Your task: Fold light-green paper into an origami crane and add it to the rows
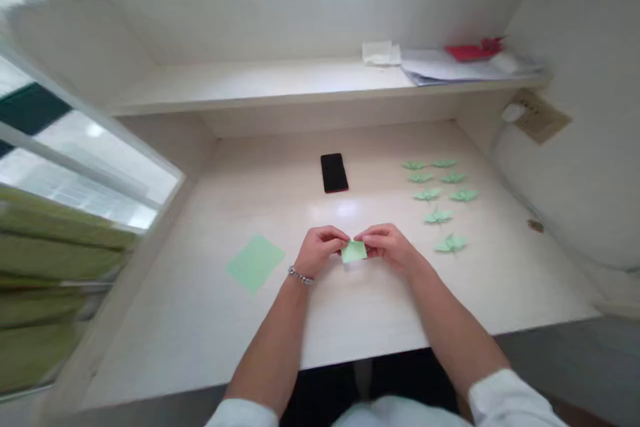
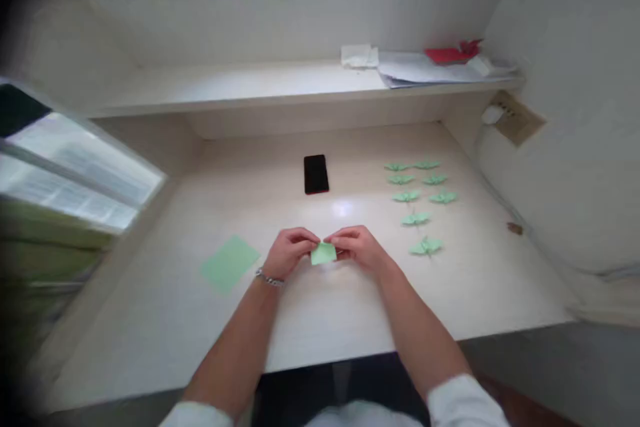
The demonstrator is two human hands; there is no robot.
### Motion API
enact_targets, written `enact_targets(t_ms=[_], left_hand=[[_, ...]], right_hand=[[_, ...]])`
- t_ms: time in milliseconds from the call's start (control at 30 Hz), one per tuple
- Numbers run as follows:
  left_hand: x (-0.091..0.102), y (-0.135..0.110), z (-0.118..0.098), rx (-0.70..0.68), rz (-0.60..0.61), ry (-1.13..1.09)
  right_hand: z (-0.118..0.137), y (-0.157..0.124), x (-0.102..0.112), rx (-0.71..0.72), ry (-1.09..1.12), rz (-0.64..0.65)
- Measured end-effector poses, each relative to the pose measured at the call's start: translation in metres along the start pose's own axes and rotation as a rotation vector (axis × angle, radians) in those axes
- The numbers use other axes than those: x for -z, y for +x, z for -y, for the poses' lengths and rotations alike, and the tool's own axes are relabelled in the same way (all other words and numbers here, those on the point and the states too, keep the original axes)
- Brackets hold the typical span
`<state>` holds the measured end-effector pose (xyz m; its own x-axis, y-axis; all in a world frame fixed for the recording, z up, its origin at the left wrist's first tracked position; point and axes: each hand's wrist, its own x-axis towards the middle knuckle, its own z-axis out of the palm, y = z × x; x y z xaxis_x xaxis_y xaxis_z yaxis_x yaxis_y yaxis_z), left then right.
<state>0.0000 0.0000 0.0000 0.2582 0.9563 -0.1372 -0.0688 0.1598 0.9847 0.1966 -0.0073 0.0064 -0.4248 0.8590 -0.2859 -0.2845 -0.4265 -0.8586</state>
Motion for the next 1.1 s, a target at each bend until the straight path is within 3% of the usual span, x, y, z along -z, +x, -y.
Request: enact_targets(t_ms=[200,400,700,1100], left_hand=[[-0.003,0.0,0.0,-0.015,0.035,0.084],[-0.003,0.003,0.001,-0.017,0.0,0.083],[-0.005,0.003,0.002,0.022,-0.012,0.047],[-0.003,0.003,0.002,-0.086,-0.06,0.173]], right_hand=[[-0.008,0.005,-0.004,-0.062,-0.078,-0.087],[-0.014,0.008,-0.002,0.028,-0.165,-0.148],[-0.014,0.009,-0.002,0.058,-0.223,-0.178],[-0.016,0.009,-0.002,0.064,-0.236,-0.172]])
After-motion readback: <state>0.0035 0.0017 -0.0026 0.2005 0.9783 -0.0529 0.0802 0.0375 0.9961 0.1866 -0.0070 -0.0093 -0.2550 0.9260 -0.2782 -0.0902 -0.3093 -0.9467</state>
